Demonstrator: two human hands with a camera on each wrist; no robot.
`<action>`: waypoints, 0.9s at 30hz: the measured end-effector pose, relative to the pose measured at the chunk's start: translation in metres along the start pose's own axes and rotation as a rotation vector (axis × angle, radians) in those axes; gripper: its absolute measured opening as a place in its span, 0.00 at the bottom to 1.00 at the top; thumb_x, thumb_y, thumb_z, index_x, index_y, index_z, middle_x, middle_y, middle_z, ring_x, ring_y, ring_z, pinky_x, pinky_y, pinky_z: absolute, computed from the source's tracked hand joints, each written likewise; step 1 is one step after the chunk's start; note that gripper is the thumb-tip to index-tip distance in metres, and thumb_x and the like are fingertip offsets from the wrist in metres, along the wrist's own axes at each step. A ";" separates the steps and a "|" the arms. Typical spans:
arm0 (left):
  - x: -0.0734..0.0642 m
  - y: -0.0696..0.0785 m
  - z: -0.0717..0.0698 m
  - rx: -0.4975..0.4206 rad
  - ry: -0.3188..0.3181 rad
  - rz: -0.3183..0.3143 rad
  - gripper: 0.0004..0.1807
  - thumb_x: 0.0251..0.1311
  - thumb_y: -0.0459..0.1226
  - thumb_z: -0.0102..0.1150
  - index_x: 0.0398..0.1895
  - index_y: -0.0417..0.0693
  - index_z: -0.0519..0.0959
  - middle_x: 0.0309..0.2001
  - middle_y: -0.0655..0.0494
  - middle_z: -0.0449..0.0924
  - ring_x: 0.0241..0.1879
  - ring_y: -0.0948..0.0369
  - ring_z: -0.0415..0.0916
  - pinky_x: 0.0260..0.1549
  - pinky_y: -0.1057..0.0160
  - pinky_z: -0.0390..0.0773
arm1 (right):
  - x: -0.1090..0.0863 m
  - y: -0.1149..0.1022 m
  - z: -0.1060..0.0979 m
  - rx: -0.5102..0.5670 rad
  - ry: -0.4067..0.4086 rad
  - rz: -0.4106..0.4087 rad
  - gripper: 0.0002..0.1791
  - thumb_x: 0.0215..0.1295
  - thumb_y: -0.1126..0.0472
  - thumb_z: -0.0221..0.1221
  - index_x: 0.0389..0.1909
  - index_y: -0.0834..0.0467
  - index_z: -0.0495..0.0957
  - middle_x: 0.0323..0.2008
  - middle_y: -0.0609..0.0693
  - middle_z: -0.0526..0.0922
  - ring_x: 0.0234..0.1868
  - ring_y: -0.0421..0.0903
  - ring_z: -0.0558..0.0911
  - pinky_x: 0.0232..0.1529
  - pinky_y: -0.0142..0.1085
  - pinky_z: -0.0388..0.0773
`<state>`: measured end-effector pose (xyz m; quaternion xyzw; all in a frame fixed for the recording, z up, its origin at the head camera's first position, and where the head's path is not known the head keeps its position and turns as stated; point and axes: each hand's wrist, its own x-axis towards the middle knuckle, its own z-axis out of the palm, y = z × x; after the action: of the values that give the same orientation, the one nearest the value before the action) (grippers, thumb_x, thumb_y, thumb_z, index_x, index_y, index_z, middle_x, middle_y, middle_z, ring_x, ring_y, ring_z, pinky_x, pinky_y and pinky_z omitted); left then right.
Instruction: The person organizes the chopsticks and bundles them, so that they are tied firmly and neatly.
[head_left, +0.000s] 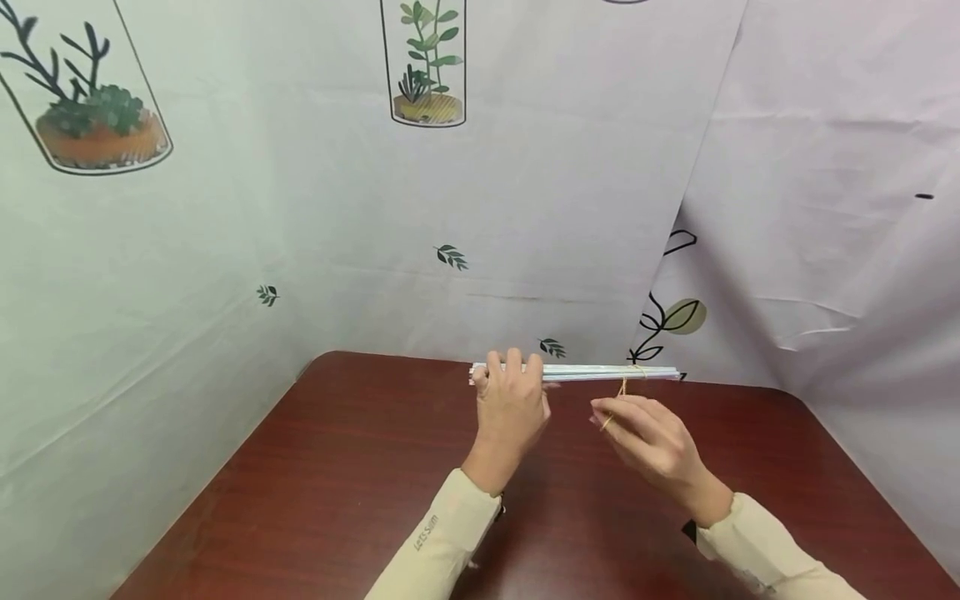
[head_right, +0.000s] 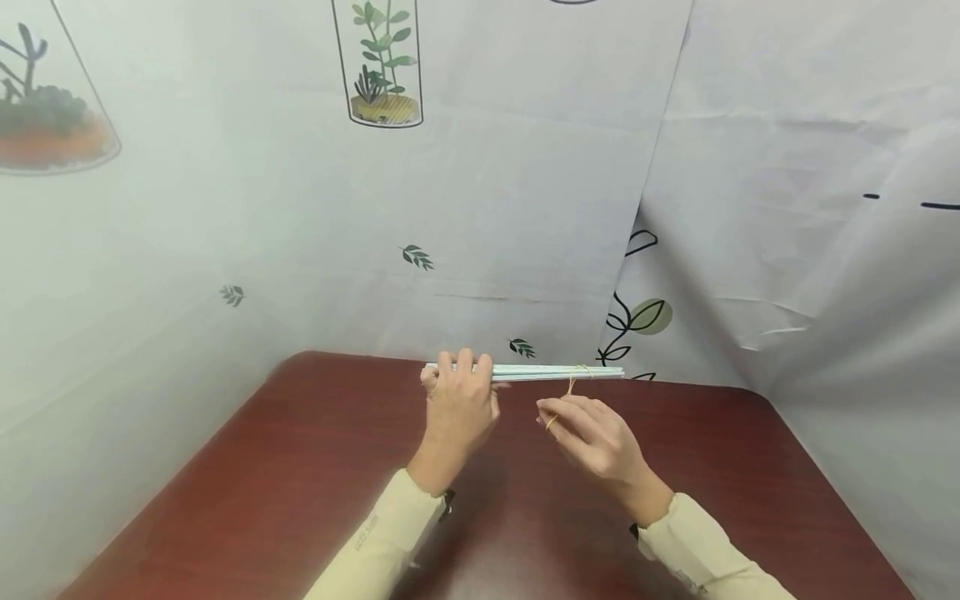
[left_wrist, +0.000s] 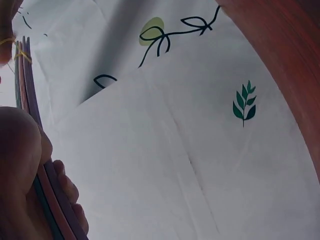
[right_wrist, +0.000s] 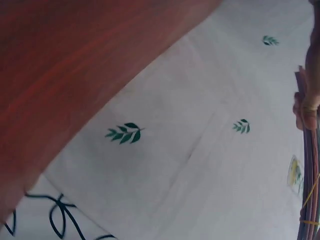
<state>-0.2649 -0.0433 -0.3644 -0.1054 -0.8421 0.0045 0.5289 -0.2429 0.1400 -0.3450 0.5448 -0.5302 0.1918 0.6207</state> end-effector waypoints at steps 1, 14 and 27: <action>0.000 0.000 0.000 0.002 -0.002 -0.006 0.08 0.44 0.38 0.62 0.24 0.53 0.71 0.28 0.54 0.72 0.33 0.51 0.68 0.38 0.50 0.55 | -0.001 -0.002 0.000 -0.001 0.028 0.046 0.13 0.68 0.67 0.59 0.24 0.69 0.83 0.28 0.62 0.83 0.22 0.52 0.80 0.23 0.36 0.75; 0.002 0.002 0.001 -0.019 0.005 -0.057 0.09 0.43 0.37 0.62 0.25 0.49 0.71 0.29 0.52 0.72 0.32 0.50 0.67 0.37 0.48 0.56 | -0.003 -0.016 0.005 0.362 0.579 1.196 0.19 0.55 0.82 0.61 0.50 0.76 0.79 0.38 0.55 0.80 0.26 0.36 0.79 0.16 0.22 0.70; 0.002 0.003 0.001 -0.049 0.004 -0.056 0.09 0.44 0.37 0.62 0.26 0.50 0.71 0.30 0.52 0.72 0.35 0.50 0.67 0.39 0.47 0.55 | 0.016 -0.002 -0.001 0.458 0.837 1.633 0.23 0.63 0.65 0.65 0.59 0.66 0.76 0.44 0.50 0.80 0.21 0.36 0.74 0.07 0.24 0.58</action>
<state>-0.2664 -0.0402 -0.3638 -0.0949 -0.8436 -0.0312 0.5276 -0.2349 0.1346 -0.3320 0.0006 -0.4314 0.8465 0.3121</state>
